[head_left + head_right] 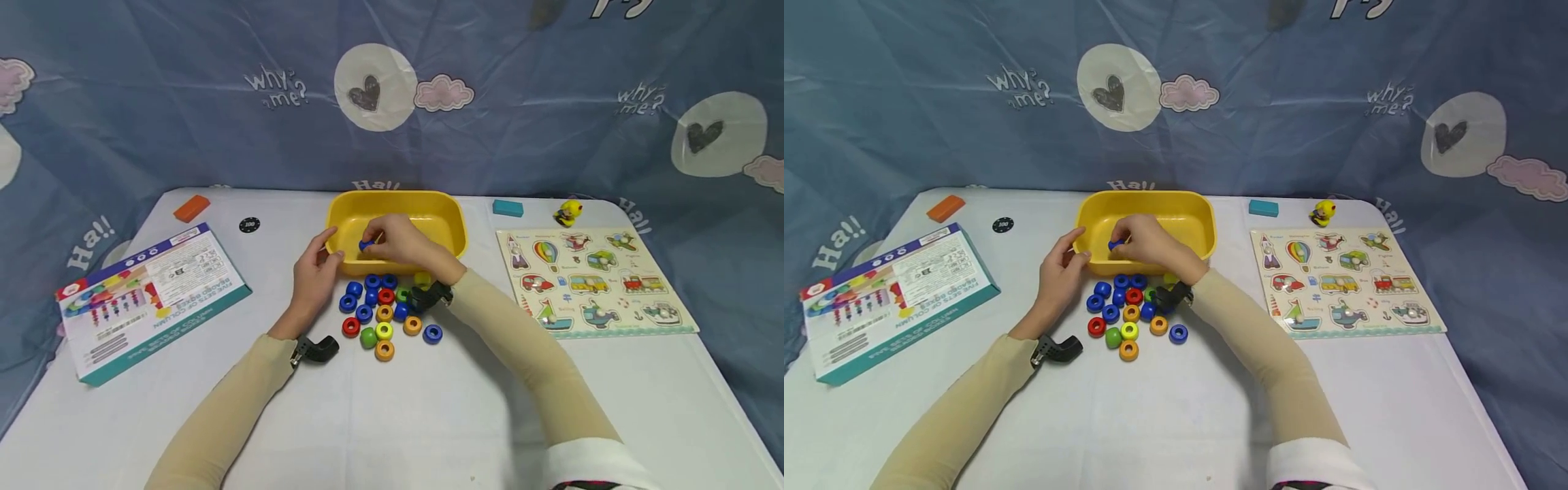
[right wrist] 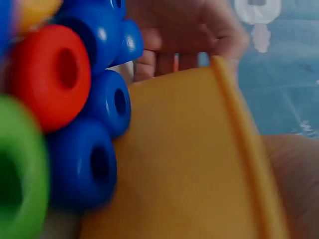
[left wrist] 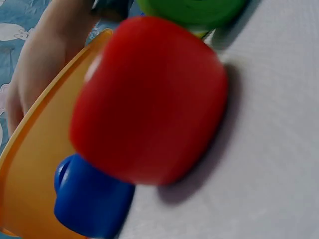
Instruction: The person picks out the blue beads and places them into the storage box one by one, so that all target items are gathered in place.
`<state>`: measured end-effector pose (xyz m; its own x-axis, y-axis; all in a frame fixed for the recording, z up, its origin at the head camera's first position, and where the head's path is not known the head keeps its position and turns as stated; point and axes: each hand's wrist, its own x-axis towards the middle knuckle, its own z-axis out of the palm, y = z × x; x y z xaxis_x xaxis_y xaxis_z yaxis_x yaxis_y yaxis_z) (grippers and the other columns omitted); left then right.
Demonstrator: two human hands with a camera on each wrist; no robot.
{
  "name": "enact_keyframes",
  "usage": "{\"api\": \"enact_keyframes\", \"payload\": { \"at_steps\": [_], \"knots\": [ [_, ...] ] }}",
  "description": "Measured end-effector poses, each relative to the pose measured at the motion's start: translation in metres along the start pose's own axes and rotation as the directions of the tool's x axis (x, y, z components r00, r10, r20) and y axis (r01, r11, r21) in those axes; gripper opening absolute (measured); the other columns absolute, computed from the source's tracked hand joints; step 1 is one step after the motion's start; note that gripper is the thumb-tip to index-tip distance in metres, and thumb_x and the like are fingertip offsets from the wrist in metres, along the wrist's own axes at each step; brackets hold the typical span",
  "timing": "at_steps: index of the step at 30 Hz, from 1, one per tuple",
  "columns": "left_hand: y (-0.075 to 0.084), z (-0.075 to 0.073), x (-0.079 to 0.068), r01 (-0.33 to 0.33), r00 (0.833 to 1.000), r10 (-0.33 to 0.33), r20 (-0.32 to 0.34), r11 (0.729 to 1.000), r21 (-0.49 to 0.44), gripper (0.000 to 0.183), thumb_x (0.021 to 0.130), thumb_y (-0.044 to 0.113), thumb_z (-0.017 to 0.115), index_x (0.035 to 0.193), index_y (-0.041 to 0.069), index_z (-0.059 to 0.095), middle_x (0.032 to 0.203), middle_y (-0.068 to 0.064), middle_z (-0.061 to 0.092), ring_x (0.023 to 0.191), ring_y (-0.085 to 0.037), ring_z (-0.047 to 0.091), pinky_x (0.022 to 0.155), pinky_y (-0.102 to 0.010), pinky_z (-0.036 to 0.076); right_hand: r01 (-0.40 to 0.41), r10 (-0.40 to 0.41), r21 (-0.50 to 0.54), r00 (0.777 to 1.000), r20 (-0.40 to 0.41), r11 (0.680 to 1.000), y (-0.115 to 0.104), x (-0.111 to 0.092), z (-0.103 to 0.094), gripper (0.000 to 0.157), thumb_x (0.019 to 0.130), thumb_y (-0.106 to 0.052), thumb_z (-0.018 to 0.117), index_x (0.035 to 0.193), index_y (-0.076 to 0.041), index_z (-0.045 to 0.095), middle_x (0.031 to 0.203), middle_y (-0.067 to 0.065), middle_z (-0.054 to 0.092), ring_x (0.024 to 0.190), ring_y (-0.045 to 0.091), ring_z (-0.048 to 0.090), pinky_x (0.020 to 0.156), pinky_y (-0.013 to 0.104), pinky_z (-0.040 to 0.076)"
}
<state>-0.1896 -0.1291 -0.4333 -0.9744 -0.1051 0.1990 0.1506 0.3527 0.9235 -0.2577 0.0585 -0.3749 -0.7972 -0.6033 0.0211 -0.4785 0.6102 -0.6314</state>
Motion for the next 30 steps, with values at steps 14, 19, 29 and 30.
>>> {"api": "enact_keyframes", "payload": {
  "at_steps": [14,19,29,30],
  "knots": [
    [-0.002,-0.002,0.001,-0.032,0.999,0.033,0.014,0.999,-0.018,0.044,0.094,0.017,0.055,0.139,0.015,0.053,0.144,-0.001,0.052,0.117,-0.025,0.059,0.081,-0.012,0.044,0.023,-0.023,0.021,1.0,-0.001,1.0,-0.008,0.002,-0.003,0.023,0.09,-0.018,0.067,0.109,-0.006,0.069,0.103,0.005,0.069,0.089,0.016,0.062,0.085,0.027,0.052],
    [-0.003,-0.003,0.001,-0.03,1.0,0.03,0.004,0.999,-0.018,0.044,0.094,0.016,0.055,0.138,0.015,0.053,0.147,0.0,0.049,0.119,-0.026,0.059,0.082,-0.014,0.043,0.158,-0.158,-0.009,0.982,-0.104,0.987,-0.011,-0.049,-0.025,0.022,0.089,-0.018,0.069,0.106,-0.004,0.07,0.101,0.008,0.071,0.081,0.016,0.062,0.075,0.028,0.054],
    [0.02,-0.003,-0.006,0.005,1.0,-0.004,0.031,0.999,-0.034,0.044,0.095,0.009,0.052,0.139,0.005,0.05,0.15,-0.009,0.044,0.121,-0.033,0.056,0.085,-0.016,0.041,0.179,-0.178,-0.028,0.983,0.051,0.983,0.02,-0.154,-0.015,0.017,0.081,-0.019,0.077,0.094,-0.012,0.069,0.091,0.001,0.068,0.08,0.013,0.06,0.071,0.03,0.053],
    [0.025,-0.004,-0.008,0.009,0.999,-0.009,0.032,1.0,-0.03,0.044,0.095,0.009,0.052,0.139,0.005,0.05,0.15,-0.01,0.044,0.12,-0.033,0.056,0.084,-0.015,0.041,0.16,-0.158,-0.021,0.985,0.066,0.987,0.023,-0.159,-0.011,0.017,0.08,-0.02,0.078,0.093,-0.014,0.069,0.092,-0.001,0.068,0.081,0.013,0.059,0.072,0.028,0.052]
  ]
}}
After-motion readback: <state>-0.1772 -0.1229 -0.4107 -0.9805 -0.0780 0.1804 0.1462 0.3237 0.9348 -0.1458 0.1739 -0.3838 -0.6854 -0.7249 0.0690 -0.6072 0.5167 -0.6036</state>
